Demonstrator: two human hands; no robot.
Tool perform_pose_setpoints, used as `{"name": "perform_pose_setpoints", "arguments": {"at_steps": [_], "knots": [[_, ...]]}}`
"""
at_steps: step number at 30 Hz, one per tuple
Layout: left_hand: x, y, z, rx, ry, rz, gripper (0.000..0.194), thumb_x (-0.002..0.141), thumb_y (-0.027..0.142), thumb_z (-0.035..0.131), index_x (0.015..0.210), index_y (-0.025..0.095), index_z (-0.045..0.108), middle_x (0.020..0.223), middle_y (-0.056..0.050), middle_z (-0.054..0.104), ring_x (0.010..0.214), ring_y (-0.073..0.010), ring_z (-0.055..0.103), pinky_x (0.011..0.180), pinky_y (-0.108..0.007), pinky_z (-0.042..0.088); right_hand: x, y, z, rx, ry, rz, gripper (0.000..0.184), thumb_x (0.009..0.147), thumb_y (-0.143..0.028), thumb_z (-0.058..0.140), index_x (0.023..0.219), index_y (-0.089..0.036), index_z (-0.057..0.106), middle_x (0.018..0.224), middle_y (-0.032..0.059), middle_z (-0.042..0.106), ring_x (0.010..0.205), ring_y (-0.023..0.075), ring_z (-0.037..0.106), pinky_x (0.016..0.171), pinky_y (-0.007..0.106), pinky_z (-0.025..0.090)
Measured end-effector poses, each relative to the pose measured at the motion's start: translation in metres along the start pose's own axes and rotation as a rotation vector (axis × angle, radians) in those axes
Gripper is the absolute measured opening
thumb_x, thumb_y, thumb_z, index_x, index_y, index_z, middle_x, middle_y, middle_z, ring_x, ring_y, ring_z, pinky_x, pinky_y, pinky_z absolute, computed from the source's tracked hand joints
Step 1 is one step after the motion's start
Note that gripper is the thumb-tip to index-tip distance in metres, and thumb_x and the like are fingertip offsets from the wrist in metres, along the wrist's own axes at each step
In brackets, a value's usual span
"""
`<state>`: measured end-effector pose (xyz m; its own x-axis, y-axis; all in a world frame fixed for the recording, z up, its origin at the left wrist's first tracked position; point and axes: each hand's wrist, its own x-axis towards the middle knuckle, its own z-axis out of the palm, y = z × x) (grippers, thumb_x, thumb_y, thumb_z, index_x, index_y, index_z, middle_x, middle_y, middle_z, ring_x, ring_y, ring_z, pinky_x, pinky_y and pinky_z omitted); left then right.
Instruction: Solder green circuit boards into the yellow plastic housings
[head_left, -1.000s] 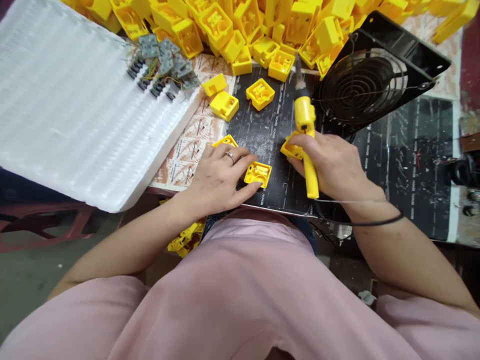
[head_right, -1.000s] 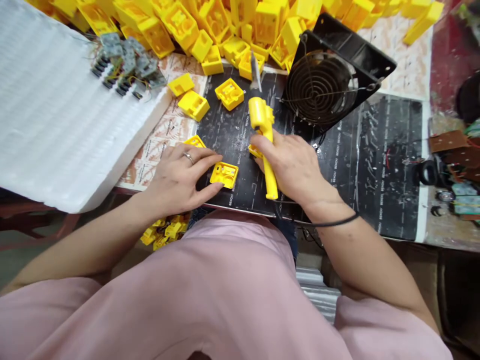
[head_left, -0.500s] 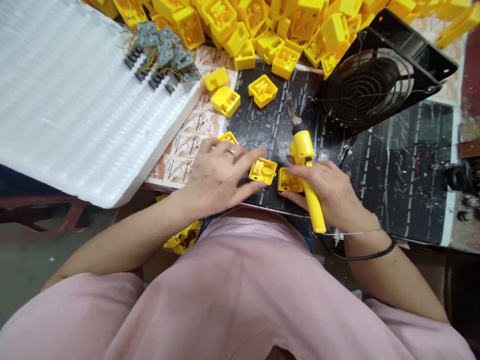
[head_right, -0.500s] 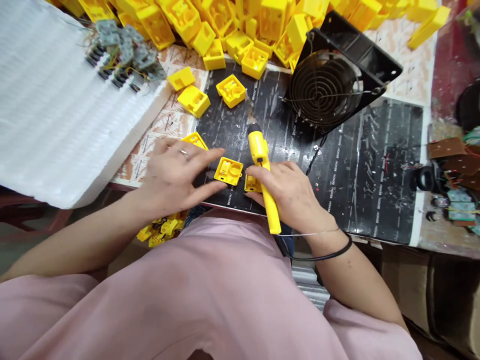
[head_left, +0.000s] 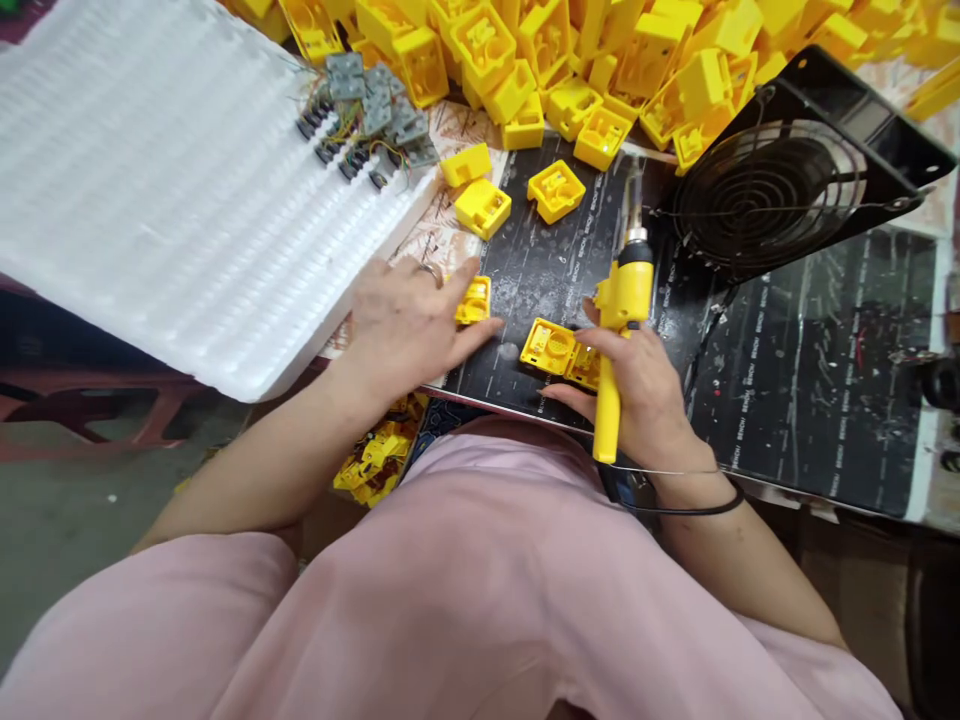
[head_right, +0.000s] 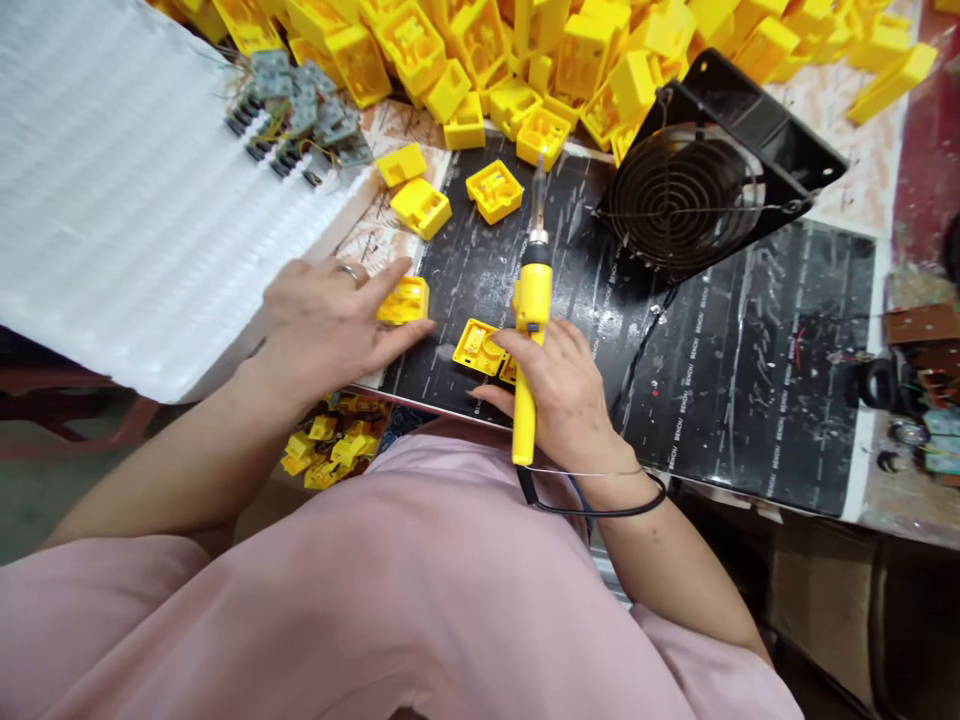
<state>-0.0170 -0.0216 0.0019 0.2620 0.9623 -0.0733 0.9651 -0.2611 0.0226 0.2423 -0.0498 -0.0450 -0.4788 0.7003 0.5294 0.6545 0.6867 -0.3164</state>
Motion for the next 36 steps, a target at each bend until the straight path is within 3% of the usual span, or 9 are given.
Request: {"name": "perform_pose_setpoints", "arguments": {"at_steps": [5,10,18,21,24,26,29,32,36], "knots": [[-0.001,-0.011,-0.003,-0.209,0.069,0.138,0.061,0.109,0.049,0.041,0.158,0.016,0.058,0.121,-0.018,0.078,0.114,-0.0351,0.074,0.096,-0.047,0.056,0.000,-0.002,0.004,0.055,-0.018,-0.006,0.034,0.102,-0.029,0.072,0.133,-0.025,0.058,0.114,0.0077,0.080,0.103,0.0238,0.080,0.088,0.035,0.065],[0.015,-0.017,0.031,-0.351,0.158,0.454,0.051,0.109,0.034,0.038,0.150,0.020,0.065,0.154,-0.014,0.065,0.140,-0.0308,0.060,0.115,-0.048,0.047,-0.009,-0.001,-0.002,0.097,-0.021,0.008,0.041,0.098,-0.032,0.078,0.133,-0.024,0.059,0.111,0.0080,0.080,0.105,0.0256,0.081,0.088,0.035,0.067],[-0.022,-0.012,0.038,-0.606,0.314,0.079,0.051,0.105,0.053,0.048,0.128,0.015,0.075,0.127,-0.017,0.075,0.114,-0.0312,0.068,0.104,-0.047,0.050,-0.006,0.004,0.008,0.071,0.039,-0.042,0.051,0.093,-0.036,0.083,0.136,-0.025,0.057,0.124,0.0117,0.079,0.112,0.0283,0.080,0.095,0.042,0.067],[-0.076,-0.052,0.040,-1.085,-0.109,-0.151,0.060,0.099,0.071,0.053,0.075,0.019,0.071,0.070,-0.004,0.069,0.066,-0.0169,0.060,0.066,-0.027,0.048,-0.011,0.009,0.005,0.087,0.083,-0.027,0.058,0.088,-0.030,0.088,0.137,-0.024,0.058,0.134,0.0148,0.076,0.123,0.0309,0.076,0.104,0.046,0.064],[-0.130,-0.088,0.043,-1.431,-0.554,-0.442,0.077,0.078,0.093,0.063,0.063,0.019,0.070,0.055,-0.006,0.064,0.048,-0.0146,0.053,0.047,-0.023,0.040,-0.015,0.013,0.004,0.103,0.088,-0.040,0.056,0.088,-0.020,0.087,0.136,-0.022,0.059,0.135,0.0148,0.076,0.122,0.0296,0.077,0.103,0.042,0.064],[-0.151,-0.100,0.040,-1.573,-0.431,-0.701,0.077,0.067,0.094,0.073,0.079,0.019,0.079,0.075,-0.012,0.077,0.065,-0.0214,0.070,0.053,-0.025,0.054,-0.014,0.013,0.005,0.096,0.094,-0.042,0.053,0.089,-0.018,0.085,0.136,-0.022,0.059,0.133,0.0140,0.077,0.119,0.0286,0.078,0.101,0.041,0.065],[-0.151,-0.107,0.036,-1.593,0.150,-1.008,0.076,0.057,0.084,0.086,0.096,0.019,0.081,0.101,-0.014,0.083,0.092,-0.0287,0.077,0.071,-0.034,0.067,-0.010,0.011,0.006,0.084,0.122,-0.032,0.047,0.092,-0.019,0.083,0.133,-0.022,0.060,0.125,0.0126,0.080,0.114,0.0266,0.080,0.099,0.039,0.065],[-0.128,-0.120,0.040,-1.372,0.561,-0.968,0.060,0.070,0.070,0.079,0.102,0.020,0.076,0.107,-0.009,0.082,0.098,-0.0256,0.076,0.076,-0.034,0.068,-0.008,0.009,0.007,0.071,0.134,-0.036,0.044,0.092,-0.020,0.083,0.130,-0.021,0.061,0.124,0.0121,0.080,0.113,0.0250,0.080,0.100,0.038,0.064],[-0.117,-0.176,0.046,-1.006,0.724,-0.745,0.058,0.088,0.075,0.053,0.114,0.026,0.073,0.105,-0.001,0.082,0.111,-0.0289,0.072,0.094,-0.051,0.065,-0.010,0.011,0.009,0.049,0.140,-0.036,0.044,0.093,-0.020,0.081,0.132,-0.021,0.061,0.125,0.0123,0.080,0.108,0.0251,0.081,0.095,0.037,0.065]]}}
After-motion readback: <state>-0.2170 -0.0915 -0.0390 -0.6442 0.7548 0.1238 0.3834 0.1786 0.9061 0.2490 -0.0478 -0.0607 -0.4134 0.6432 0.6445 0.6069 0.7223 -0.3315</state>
